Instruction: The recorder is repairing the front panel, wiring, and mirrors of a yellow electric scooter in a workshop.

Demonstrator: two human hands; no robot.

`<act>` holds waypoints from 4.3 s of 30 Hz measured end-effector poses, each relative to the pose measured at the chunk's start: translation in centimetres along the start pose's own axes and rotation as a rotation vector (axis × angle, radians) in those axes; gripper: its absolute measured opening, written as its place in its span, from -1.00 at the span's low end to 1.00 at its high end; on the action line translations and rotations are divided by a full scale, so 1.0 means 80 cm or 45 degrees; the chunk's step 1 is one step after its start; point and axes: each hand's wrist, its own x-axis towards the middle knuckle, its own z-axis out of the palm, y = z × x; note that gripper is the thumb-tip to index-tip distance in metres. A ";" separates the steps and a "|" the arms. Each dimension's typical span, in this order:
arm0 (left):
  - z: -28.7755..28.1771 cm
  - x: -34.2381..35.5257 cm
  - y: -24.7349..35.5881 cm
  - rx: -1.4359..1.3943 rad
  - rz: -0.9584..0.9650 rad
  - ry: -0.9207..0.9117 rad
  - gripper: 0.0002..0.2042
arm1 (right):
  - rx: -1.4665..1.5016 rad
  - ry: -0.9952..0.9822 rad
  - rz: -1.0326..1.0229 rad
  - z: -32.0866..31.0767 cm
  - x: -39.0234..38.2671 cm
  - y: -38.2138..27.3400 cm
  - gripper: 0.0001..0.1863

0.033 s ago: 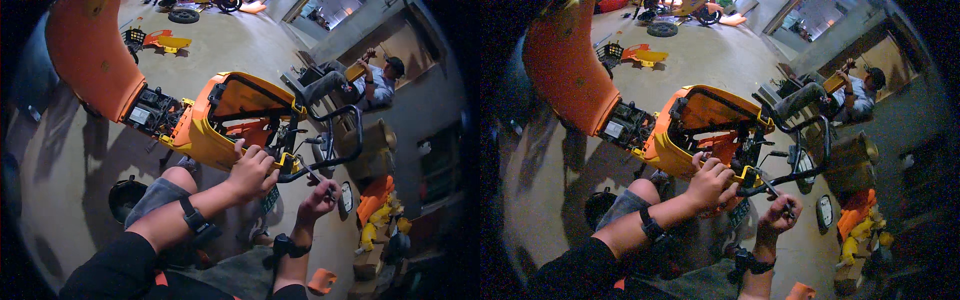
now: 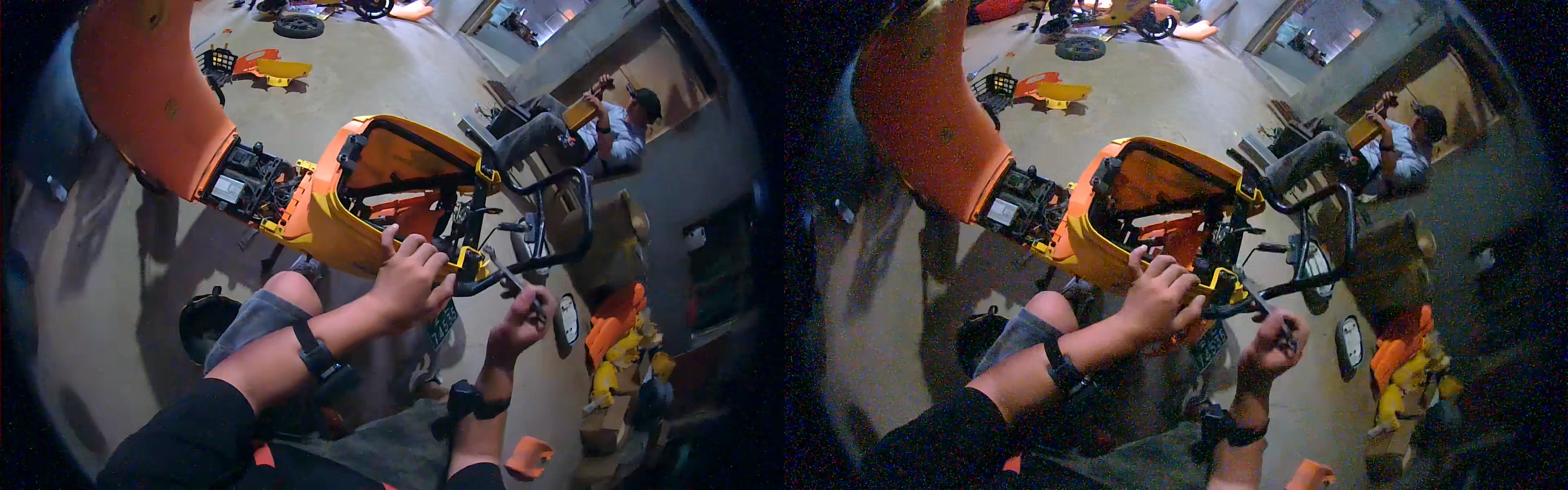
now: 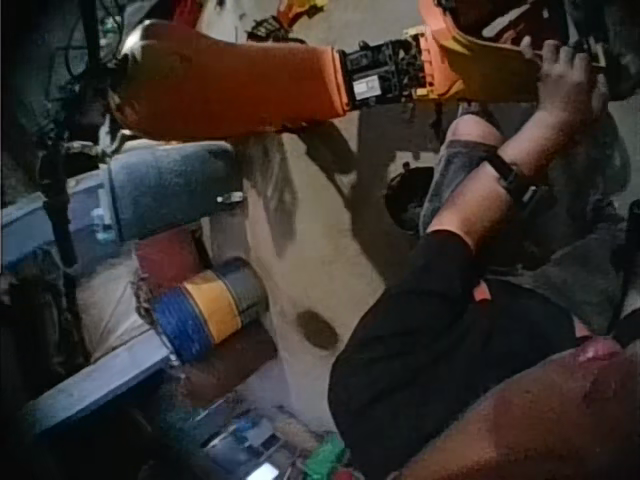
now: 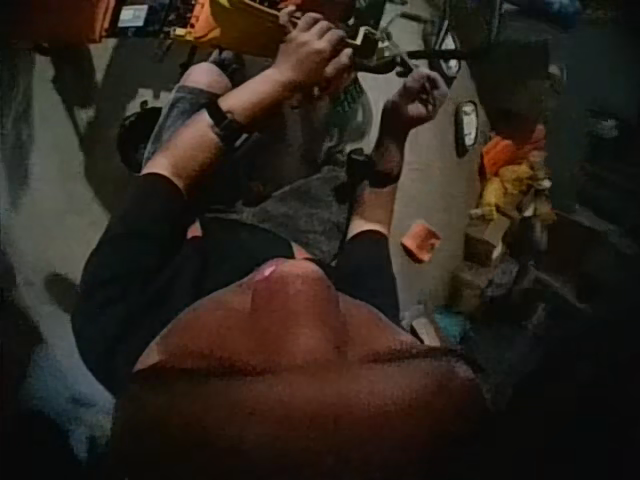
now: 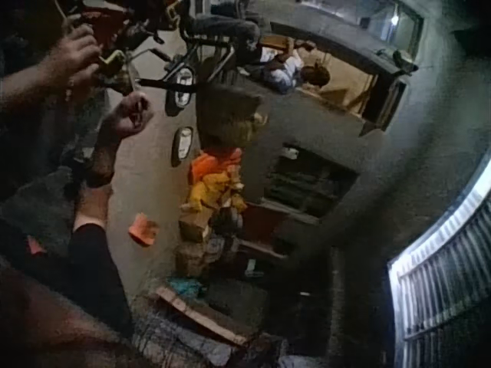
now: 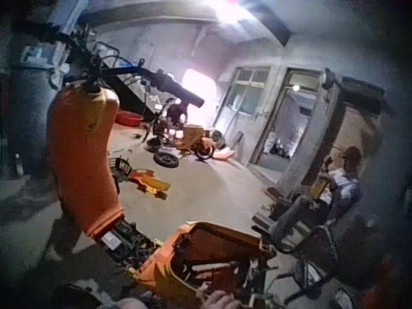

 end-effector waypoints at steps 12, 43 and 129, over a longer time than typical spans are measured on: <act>0.003 0.002 -0.003 0.029 0.048 -0.003 -0.70 | 0.073 -0.480 -0.149 -0.051 0.009 0.043 -0.63; 0.000 0.005 0.001 0.062 0.041 -0.026 -0.75 | -0.216 -0.588 -0.239 -0.059 -0.001 0.063 -0.62; 0.002 0.004 -0.011 -0.050 0.064 -0.016 -0.74 | 0.516 0.007 0.881 -0.022 0.026 0.009 -0.67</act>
